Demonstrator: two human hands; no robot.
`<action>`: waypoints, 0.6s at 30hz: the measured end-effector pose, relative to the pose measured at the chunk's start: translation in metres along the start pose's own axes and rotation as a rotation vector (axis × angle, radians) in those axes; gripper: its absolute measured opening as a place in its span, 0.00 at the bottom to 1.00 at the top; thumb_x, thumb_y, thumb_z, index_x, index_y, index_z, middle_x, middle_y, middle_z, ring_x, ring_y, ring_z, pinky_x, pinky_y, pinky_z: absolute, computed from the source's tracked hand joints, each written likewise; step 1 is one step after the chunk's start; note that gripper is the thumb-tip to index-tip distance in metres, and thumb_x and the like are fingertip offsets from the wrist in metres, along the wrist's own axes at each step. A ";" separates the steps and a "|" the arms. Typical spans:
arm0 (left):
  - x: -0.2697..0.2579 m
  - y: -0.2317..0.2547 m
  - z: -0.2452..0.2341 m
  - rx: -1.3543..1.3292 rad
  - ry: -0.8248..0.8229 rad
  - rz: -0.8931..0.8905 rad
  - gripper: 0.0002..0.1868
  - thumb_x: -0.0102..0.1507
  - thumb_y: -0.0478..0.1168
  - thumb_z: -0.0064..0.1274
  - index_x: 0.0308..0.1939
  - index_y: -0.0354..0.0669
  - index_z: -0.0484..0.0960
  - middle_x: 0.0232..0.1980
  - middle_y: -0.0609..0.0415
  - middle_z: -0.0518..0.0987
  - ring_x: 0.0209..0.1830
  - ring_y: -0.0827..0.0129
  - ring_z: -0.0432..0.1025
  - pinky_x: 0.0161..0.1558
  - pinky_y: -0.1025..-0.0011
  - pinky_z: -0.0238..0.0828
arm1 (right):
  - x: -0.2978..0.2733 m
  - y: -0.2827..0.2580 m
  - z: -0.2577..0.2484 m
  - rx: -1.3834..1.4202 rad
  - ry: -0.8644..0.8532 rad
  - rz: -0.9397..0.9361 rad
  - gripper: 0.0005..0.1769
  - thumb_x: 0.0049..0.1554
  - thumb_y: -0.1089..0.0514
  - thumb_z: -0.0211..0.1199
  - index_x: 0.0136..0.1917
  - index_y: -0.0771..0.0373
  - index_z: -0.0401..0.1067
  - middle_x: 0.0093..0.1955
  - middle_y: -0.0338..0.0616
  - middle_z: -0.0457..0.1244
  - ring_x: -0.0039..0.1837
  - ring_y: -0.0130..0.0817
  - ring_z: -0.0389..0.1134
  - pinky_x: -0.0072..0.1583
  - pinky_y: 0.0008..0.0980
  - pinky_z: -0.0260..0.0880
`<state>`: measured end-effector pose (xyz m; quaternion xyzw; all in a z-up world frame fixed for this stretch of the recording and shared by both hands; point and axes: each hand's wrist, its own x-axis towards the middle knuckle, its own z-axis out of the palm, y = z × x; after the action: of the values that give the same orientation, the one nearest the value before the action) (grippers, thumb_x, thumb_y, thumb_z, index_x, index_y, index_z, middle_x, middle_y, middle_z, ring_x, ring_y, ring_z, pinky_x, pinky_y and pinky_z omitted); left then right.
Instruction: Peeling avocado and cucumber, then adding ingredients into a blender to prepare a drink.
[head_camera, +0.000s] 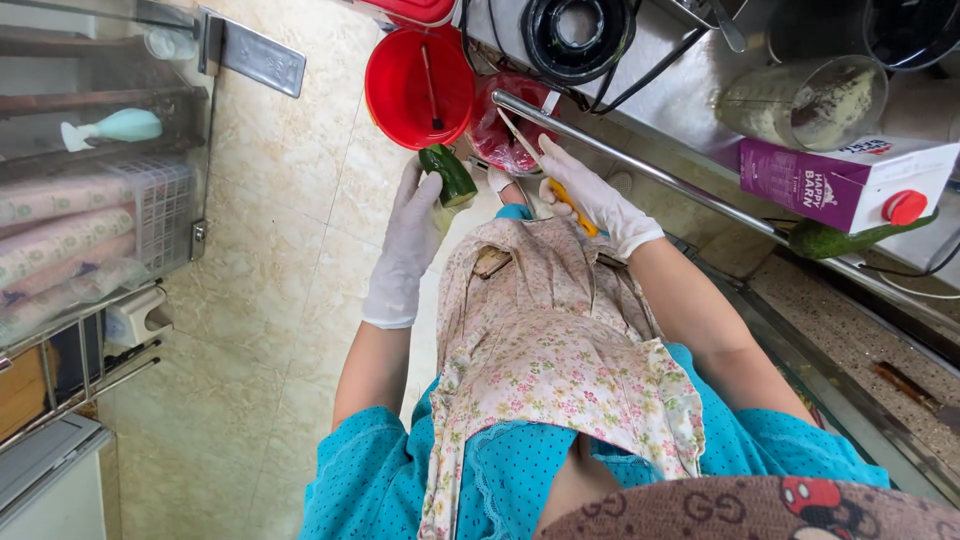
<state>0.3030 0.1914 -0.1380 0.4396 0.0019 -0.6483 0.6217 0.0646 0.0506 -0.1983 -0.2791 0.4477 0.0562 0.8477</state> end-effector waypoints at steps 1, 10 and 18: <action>-0.001 0.001 -0.004 -0.001 0.003 0.013 0.29 0.71 0.41 0.54 0.73 0.40 0.61 0.63 0.45 0.76 0.61 0.60 0.74 0.62 0.58 0.72 | 0.001 -0.002 0.001 0.010 -0.027 0.005 0.43 0.64 0.39 0.50 0.85 0.48 0.37 0.34 0.35 0.55 0.29 0.22 0.50 0.31 0.24 0.48; 0.007 -0.012 0.032 0.044 -0.041 0.000 0.30 0.70 0.37 0.54 0.74 0.35 0.61 0.65 0.48 0.75 0.63 0.64 0.73 0.64 0.61 0.72 | -0.107 -0.045 0.051 -0.502 -0.063 -0.524 0.37 0.72 0.49 0.47 0.88 0.58 0.39 0.39 0.45 0.60 0.38 0.35 0.60 0.42 0.32 0.64; 0.021 -0.031 0.066 0.016 -0.136 -0.032 0.28 0.71 0.35 0.54 0.74 0.37 0.63 0.62 0.49 0.75 0.59 0.69 0.73 0.59 0.69 0.74 | -0.158 -0.062 0.062 -1.029 0.173 -0.706 0.36 0.67 0.55 0.52 0.84 0.58 0.45 0.43 0.58 0.66 0.43 0.58 0.69 0.47 0.48 0.68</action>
<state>0.2442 0.1452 -0.1265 0.3994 -0.0386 -0.6865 0.6064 0.0374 0.0551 -0.0194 -0.7856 0.3114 -0.0416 0.5330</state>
